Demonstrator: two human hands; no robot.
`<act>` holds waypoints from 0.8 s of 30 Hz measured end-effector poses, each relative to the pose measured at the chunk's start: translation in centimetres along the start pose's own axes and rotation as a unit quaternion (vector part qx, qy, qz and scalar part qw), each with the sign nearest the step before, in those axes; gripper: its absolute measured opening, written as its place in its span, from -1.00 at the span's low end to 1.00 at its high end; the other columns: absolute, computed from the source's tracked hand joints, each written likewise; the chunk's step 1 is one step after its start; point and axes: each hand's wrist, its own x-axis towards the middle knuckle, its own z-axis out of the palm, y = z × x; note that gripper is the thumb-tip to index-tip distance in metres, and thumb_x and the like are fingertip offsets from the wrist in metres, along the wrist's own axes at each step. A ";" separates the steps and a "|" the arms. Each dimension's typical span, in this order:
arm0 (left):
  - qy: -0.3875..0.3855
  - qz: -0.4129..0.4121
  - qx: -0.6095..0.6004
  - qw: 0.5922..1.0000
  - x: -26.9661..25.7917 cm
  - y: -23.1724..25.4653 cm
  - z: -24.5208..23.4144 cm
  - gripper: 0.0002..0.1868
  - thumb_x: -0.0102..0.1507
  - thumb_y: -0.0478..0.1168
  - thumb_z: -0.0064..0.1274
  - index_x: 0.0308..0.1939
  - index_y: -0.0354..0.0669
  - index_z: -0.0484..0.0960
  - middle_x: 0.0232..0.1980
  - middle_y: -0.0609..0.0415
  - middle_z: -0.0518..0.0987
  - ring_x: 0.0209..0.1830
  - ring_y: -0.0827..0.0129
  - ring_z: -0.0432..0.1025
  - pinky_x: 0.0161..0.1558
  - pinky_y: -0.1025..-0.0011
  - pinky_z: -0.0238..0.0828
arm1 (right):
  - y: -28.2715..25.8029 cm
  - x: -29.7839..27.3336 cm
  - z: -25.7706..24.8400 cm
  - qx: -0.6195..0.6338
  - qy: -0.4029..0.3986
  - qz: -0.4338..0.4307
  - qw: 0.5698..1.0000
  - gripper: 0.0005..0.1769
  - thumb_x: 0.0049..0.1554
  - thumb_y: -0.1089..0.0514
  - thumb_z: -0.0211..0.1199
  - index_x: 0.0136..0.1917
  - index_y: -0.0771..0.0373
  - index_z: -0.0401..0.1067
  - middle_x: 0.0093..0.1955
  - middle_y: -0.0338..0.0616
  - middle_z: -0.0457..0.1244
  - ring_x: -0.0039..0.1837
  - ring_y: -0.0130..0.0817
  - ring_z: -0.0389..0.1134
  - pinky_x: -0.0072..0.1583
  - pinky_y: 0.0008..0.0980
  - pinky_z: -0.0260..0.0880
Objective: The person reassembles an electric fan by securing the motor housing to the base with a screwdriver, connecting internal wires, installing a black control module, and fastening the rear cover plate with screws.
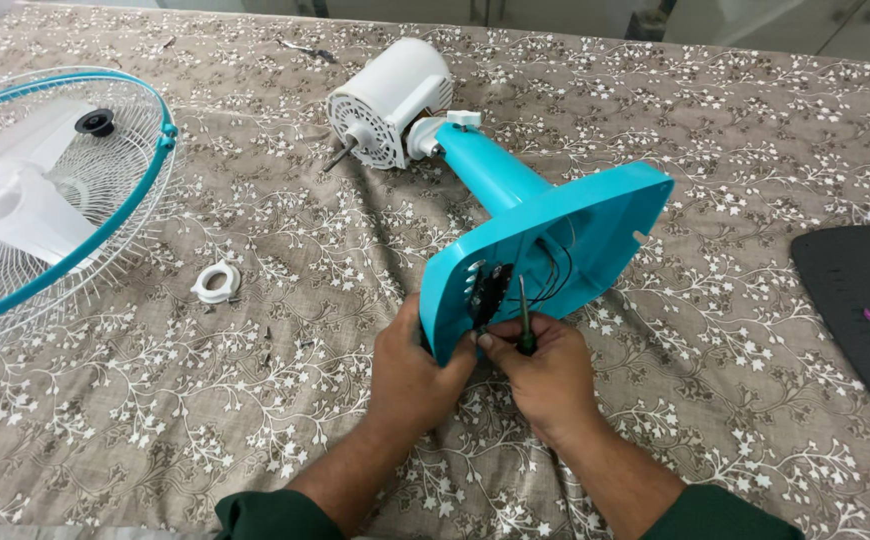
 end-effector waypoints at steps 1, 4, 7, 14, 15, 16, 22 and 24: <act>-0.004 0.000 0.007 1.000 0.1 0.0 -0.1 -0.65 0.11 -0.25 0.24 -0.05 -0.22 0.57 -0.26 -0.10 0.70 -0.24 0.15 0.67 -0.18 0.27 0.57 | 0.0 0.1 0.0 -0.004 0.000 0.005 1.000 -0.91 0.04 0.41 0.39 -0.13 0.44 0.56 -0.21 -0.10 0.44 -0.18 -0.46 0.42 -0.08 -0.46 0.43; -0.011 0.001 0.020 1.000 0.2 0.1 -0.3 -0.64 0.08 -0.25 0.23 -0.06 -0.23 0.57 -0.27 -0.10 0.69 -0.27 0.14 0.66 -0.20 0.27 0.56 | 0.2 0.4 0.0 -0.002 0.004 0.018 1.000 -0.89 0.03 0.42 0.41 -0.13 0.43 0.56 -0.21 -0.09 0.43 -0.18 -0.45 0.41 -0.08 -0.47 0.43; -0.018 -0.005 0.007 1.000 0.2 0.3 -0.5 -0.63 0.07 -0.26 0.20 -0.06 -0.24 0.56 -0.30 -0.09 0.68 -0.31 0.16 0.65 -0.23 0.28 0.56 | 0.4 0.6 0.0 -0.006 0.004 0.004 1.000 -0.88 0.01 0.43 0.42 -0.14 0.42 0.54 -0.20 -0.09 0.42 -0.17 -0.45 0.41 -0.08 -0.47 0.44; -0.036 -0.005 0.003 0.999 0.2 0.5 -1.0 -0.62 0.05 -0.25 0.16 -0.05 -0.23 0.55 -0.35 -0.07 0.66 -0.39 0.18 0.63 -0.28 0.28 0.55 | 0.5 0.7 -0.1 -0.010 -0.007 -0.008 1.000 -0.89 -0.01 0.42 0.40 -0.16 0.38 0.54 -0.20 -0.12 0.44 -0.17 -0.44 0.43 -0.08 -0.47 0.47; -0.032 0.012 0.004 0.999 0.3 0.4 -1.1 -0.60 0.05 -0.26 0.16 -0.04 -0.24 0.55 -0.34 -0.08 0.66 -0.38 0.17 0.63 -0.27 0.27 0.55 | 0.5 0.8 -0.2 -0.012 -0.001 0.011 1.000 -0.88 -0.01 0.42 0.42 -0.16 0.38 0.53 -0.21 -0.11 0.42 -0.18 -0.43 0.41 -0.10 -0.47 0.45; -0.038 0.003 0.014 0.999 0.4 0.3 -1.1 -0.61 0.05 -0.25 0.18 -0.05 -0.24 0.54 -0.34 -0.08 0.66 -0.37 0.16 0.64 -0.27 0.26 0.55 | 0.5 1.0 -0.3 -0.014 0.004 0.030 0.999 -0.87 -0.01 0.42 0.44 -0.17 0.38 0.53 -0.22 -0.10 0.40 -0.20 -0.42 0.39 -0.12 -0.46 0.42; -0.082 0.006 0.043 0.996 1.7 0.0 -1.7 -0.53 0.06 -0.24 0.26 0.03 -0.21 0.53 -0.19 -0.14 0.70 -0.16 0.06 0.65 -0.12 0.22 0.57 | -0.7 2.8 -1.7 0.001 -0.068 0.097 0.993 -0.84 -0.05 0.43 0.46 -0.23 0.37 0.49 -0.26 -0.12 0.40 -0.25 -0.43 0.39 -0.19 -0.47 0.38; -0.092 0.018 0.035 0.995 2.0 0.2 -2.0 -0.48 0.05 -0.26 0.29 0.08 -0.20 0.52 -0.11 -0.16 0.70 -0.07 0.04 0.64 -0.05 0.22 0.56 | -1.2 2.9 -1.9 0.008 -0.081 0.117 0.990 -0.84 -0.06 0.43 0.46 -0.23 0.36 0.50 -0.27 -0.13 0.40 -0.30 -0.46 0.34 -0.26 -0.48 0.27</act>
